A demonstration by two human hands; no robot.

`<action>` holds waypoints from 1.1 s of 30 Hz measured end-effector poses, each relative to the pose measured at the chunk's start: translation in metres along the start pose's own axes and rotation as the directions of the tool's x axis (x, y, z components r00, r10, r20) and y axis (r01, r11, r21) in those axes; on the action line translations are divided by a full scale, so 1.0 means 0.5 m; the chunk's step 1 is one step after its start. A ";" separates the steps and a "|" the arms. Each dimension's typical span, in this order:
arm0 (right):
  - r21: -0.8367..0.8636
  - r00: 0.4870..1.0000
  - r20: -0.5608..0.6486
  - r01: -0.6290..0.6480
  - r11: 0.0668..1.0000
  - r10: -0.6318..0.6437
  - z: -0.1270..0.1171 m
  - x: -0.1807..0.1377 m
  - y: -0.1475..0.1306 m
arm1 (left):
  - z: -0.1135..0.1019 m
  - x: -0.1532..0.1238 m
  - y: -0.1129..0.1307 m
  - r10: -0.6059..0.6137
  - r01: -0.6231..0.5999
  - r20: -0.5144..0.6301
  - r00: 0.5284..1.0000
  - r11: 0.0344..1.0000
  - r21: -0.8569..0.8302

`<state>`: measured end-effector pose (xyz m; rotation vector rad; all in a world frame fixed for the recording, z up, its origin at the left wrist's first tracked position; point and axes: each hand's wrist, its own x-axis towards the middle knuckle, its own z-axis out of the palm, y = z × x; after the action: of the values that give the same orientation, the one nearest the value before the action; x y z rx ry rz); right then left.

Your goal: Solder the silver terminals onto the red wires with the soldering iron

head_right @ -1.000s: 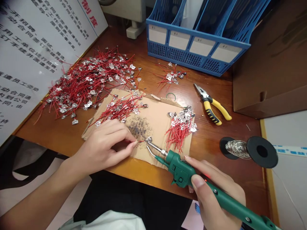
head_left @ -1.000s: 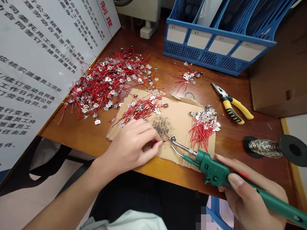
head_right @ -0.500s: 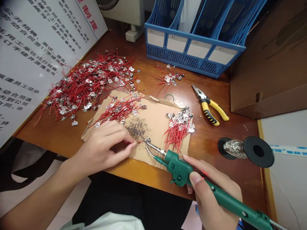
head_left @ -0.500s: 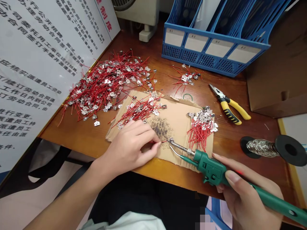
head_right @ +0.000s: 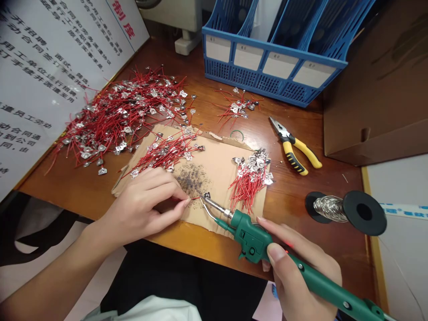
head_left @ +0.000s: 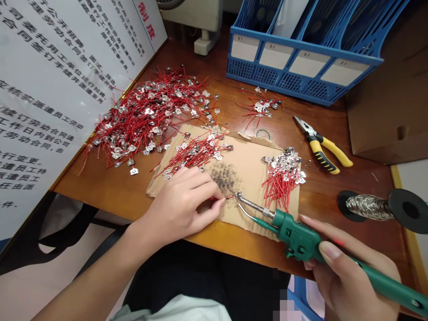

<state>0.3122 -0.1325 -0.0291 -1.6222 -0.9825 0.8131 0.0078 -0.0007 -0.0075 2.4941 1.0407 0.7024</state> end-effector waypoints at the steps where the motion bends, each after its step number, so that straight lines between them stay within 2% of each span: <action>1: -0.007 1.000 -0.003 -0.003 1.000 0.003 0.001 -0.001 -0.001 | 0.000 0.000 0.000 0.003 -0.003 -0.003 1.000 1.000 0.000; 8: 0.027 0.997 -0.048 -0.060 0.998 0.061 0.010 -0.005 -0.020 | 0.000 0.000 0.000 0.012 -0.012 -0.019 1.000 1.000 -0.005; 11: 0.133 0.992 -0.080 -0.091 0.987 0.102 0.002 -0.001 -0.014 | 0.001 -0.001 -0.001 0.011 -0.011 -0.015 1.000 1.000 -0.003; 16: 0.331 0.996 -0.017 -0.079 0.940 0.089 -0.004 0.018 -0.009 | -0.001 0.000 0.000 0.004 -0.004 -0.004 1.000 1.000 -0.005; 21: 0.389 0.985 -0.130 -0.058 0.919 0.117 0.023 0.026 -0.040 | -0.001 -0.001 0.000 0.016 -0.016 -0.025 1.000 1.000 0.000; 28: 0.511 0.952 -0.188 -0.114 0.852 0.240 0.028 0.036 -0.047 | -0.002 -0.001 -0.001 0.021 -0.021 -0.039 0.999 1.000 -0.002; 33: 0.595 0.931 -0.176 -0.158 0.788 0.320 0.031 0.040 -0.048 | -0.003 -0.003 0.000 0.022 -0.022 -0.057 0.998 1.000 0.013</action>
<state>0.3026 -0.1047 -0.0103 -1.2847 -0.2811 0.9231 0.0060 -0.0016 -0.0070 2.5133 1.0417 0.7802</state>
